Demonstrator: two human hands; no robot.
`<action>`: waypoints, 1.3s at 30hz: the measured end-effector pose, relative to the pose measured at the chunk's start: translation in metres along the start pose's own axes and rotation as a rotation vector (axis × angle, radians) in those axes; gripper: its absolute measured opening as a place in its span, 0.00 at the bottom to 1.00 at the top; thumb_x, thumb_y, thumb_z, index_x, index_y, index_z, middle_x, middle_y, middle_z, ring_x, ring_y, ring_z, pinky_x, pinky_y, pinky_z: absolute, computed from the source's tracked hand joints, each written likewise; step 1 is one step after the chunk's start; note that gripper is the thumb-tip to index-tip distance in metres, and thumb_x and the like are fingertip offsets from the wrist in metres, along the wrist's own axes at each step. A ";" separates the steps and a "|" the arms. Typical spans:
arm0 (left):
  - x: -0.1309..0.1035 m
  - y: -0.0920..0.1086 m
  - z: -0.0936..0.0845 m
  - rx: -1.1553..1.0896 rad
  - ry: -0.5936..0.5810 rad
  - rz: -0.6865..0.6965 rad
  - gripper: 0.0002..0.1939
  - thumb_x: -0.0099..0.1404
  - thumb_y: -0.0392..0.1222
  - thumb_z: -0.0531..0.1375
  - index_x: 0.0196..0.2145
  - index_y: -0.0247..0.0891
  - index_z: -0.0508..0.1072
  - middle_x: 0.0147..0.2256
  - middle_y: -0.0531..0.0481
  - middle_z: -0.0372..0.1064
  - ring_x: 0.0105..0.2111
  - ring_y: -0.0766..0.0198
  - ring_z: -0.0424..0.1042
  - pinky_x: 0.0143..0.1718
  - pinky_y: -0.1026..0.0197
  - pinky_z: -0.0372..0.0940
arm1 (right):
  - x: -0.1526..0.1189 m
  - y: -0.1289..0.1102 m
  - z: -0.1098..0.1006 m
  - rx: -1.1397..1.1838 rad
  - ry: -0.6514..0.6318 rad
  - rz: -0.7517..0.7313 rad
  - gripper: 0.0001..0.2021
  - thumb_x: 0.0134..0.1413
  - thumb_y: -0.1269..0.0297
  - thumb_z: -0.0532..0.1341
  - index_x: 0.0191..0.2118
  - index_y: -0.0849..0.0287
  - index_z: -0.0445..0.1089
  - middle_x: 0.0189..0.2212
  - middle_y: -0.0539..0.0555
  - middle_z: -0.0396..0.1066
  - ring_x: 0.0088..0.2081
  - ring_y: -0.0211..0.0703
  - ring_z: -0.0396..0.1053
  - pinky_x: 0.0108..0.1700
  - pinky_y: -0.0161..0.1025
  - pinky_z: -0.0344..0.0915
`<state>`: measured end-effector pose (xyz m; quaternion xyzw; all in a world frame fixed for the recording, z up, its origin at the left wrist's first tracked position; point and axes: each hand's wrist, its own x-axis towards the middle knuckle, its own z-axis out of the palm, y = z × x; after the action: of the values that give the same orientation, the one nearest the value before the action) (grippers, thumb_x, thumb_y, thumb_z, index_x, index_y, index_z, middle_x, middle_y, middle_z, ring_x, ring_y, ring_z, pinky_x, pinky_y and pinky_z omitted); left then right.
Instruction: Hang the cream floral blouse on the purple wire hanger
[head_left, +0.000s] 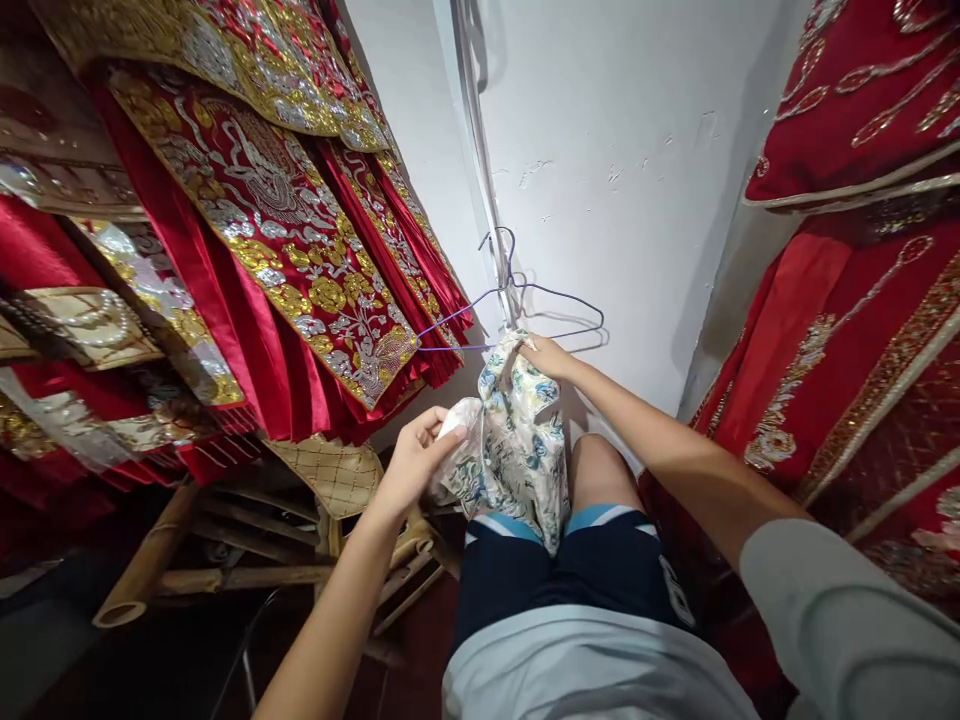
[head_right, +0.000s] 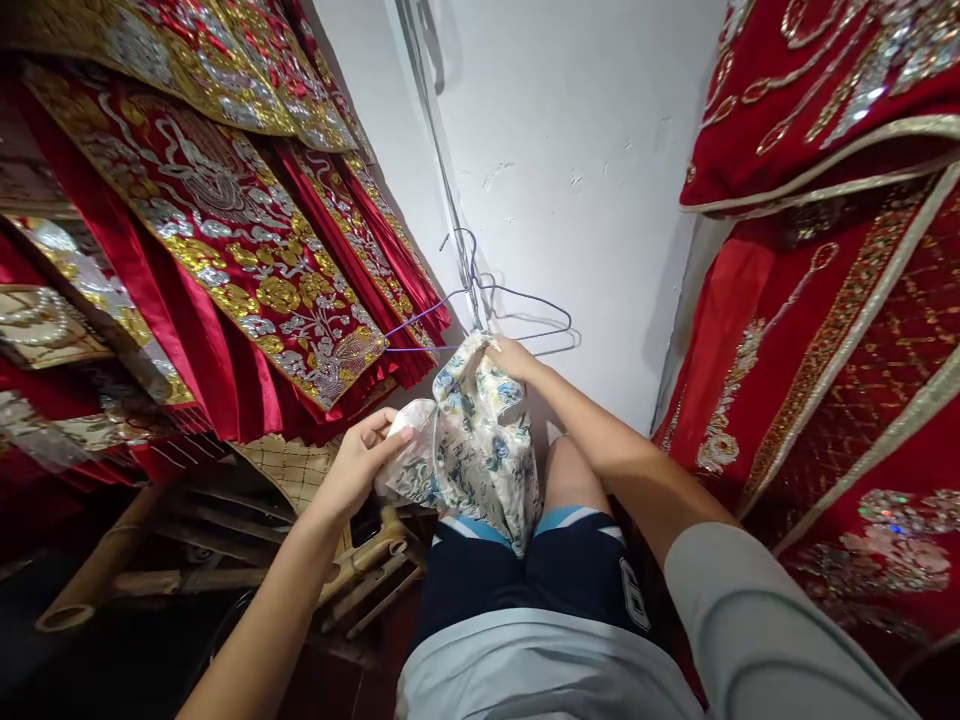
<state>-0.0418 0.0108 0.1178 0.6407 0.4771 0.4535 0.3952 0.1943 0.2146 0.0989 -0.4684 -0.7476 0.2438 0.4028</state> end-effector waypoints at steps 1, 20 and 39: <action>0.002 0.001 -0.007 0.030 -0.054 -0.019 0.18 0.59 0.53 0.66 0.36 0.36 0.68 0.30 0.53 0.67 0.28 0.66 0.65 0.30 0.66 0.60 | 0.000 0.003 -0.003 0.006 -0.003 0.012 0.15 0.59 0.61 0.55 0.45 0.62 0.74 0.46 0.62 0.77 0.50 0.56 0.72 0.54 0.46 0.64; 0.088 0.048 -0.034 0.702 0.236 0.374 0.25 0.71 0.43 0.47 0.57 0.31 0.72 0.57 0.40 0.72 0.57 0.51 0.70 0.62 0.49 0.61 | -0.053 -0.028 -0.048 0.077 -0.048 0.142 0.12 0.53 0.57 0.60 0.28 0.59 0.72 0.28 0.53 0.75 0.31 0.44 0.71 0.35 0.36 0.66; 0.049 0.030 -0.073 1.065 0.115 0.368 0.22 0.68 0.42 0.46 0.50 0.34 0.74 0.67 0.40 0.58 0.67 0.52 0.58 0.67 0.46 0.54 | -0.049 -0.009 -0.058 -0.149 0.026 0.133 0.16 0.57 0.57 0.57 0.21 0.58 0.65 0.24 0.55 0.70 0.29 0.45 0.66 0.32 0.37 0.57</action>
<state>-0.0973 0.0564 0.1763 0.7985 0.5413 0.2459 -0.0947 0.2499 0.1658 0.1198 -0.5488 -0.7257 0.2074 0.3594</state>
